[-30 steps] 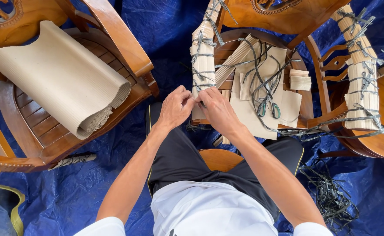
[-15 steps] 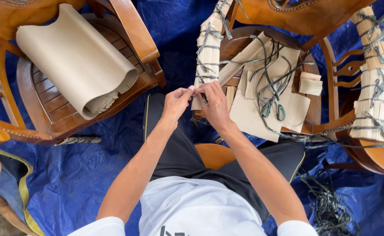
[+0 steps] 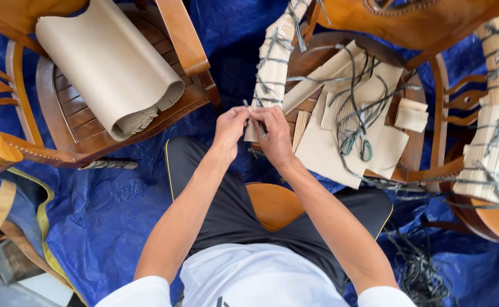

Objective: Wrapping furniture legs with protective cardboard and securing them with plastic strapping.

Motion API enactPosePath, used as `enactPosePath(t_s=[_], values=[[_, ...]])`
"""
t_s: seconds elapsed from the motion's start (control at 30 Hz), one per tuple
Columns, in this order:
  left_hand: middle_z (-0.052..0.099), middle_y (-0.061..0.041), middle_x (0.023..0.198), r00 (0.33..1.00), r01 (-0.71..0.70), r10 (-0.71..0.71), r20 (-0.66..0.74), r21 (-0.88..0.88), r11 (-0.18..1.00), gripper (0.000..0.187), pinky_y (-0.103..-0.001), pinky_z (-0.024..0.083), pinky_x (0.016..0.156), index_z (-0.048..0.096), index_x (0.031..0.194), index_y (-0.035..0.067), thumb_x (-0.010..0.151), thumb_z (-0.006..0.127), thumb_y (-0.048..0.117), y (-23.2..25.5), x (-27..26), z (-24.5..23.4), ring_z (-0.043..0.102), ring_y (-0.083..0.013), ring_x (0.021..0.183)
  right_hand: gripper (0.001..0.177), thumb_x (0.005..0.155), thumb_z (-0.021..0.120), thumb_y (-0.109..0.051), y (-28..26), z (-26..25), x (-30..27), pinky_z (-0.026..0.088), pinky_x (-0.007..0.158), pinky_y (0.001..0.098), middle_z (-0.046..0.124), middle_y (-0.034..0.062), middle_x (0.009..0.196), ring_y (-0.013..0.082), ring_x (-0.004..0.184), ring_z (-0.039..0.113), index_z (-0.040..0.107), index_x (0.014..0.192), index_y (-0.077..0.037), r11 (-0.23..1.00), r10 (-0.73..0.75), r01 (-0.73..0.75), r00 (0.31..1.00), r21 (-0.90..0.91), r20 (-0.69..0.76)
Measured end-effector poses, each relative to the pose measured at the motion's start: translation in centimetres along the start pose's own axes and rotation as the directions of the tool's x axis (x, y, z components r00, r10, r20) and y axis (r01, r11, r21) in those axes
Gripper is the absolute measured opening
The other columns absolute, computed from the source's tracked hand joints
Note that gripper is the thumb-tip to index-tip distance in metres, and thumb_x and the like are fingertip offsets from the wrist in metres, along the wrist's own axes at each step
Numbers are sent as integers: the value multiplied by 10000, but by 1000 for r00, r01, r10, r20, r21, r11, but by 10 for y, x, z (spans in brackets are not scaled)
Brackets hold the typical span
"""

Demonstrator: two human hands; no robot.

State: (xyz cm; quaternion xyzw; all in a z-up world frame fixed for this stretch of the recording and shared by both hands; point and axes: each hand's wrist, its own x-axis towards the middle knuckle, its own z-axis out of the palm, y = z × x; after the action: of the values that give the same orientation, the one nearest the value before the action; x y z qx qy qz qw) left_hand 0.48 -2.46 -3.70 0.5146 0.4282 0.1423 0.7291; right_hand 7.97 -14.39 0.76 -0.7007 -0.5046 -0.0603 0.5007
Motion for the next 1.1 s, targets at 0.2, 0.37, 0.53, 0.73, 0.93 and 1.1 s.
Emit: enactPosePath(t_s=[0.2, 0.37, 0.53, 0.73, 0.93, 1.1], values=[[639, 37, 858, 998, -9, 25, 51, -294, 956, 169, -235, 394, 621, 702, 1047, 85, 963, 708, 231, -3, 4, 9, 495, -73, 733, 229, 876, 778, 55, -8, 0, 6, 548, 901, 375, 714, 79, 1111, 268, 1024, 653, 691, 1074, -21, 995, 22, -25, 999, -99, -37], [638, 57, 946, 997, -83, 76, -33, -336, 938, 138, -218, 427, 713, 687, 1059, 105, 1004, 677, 231, -11, -3, 16, 524, -45, 810, 199, 890, 752, 41, -14, -8, 1, 543, 878, 374, 724, 74, 1111, 265, 1001, 661, 696, 1068, -27, 990, -18, 7, 997, -141, -75], [669, 33, 960, 991, -132, 115, -65, -482, 866, 97, -246, 451, 680, 652, 1025, 88, 1019, 643, 184, -19, -7, 22, 527, -67, 765, 104, 995, 653, 0, -11, -12, -16, 549, 828, 329, 750, 69, 1066, 197, 981, 677, 718, 1057, -53, 967, 247, -254, 950, -10, -192], [705, -9, 972, 972, -189, 233, 8, -557, 809, 70, -226, 465, 694, 555, 1023, 99, 1057, 572, 158, -29, 2, 23, 518, -61, 737, 204, 1078, 589, -173, -10, -11, -16, 437, 597, 249, 665, 18, 797, 80, 687, 573, 739, 1010, -52, 870, 492, -487, 851, 74, -184], [659, -10, 883, 996, -85, 79, -38, -624, 777, 72, -233, 467, 681, 539, 998, 99, 1047, 582, 128, -34, 26, 29, 499, -72, 697, 266, 1087, 576, -232, 4, 1, -27, 358, 557, 221, 554, -45, 738, 49, 647, 443, 742, 966, -63, 713, 688, -587, 691, 384, -221], [639, 16, 871, 999, -5, 30, 36, -559, 829, 57, -224, 467, 673, 549, 1000, 119, 1040, 579, 146, -29, 20, 26, 492, -64, 700, 225, 1108, 582, -205, -17, -6, -29, 412, 627, 218, 593, -32, 809, 57, 728, 479, 726, 1013, -62, 739, 661, -560, 710, 374, -243]])
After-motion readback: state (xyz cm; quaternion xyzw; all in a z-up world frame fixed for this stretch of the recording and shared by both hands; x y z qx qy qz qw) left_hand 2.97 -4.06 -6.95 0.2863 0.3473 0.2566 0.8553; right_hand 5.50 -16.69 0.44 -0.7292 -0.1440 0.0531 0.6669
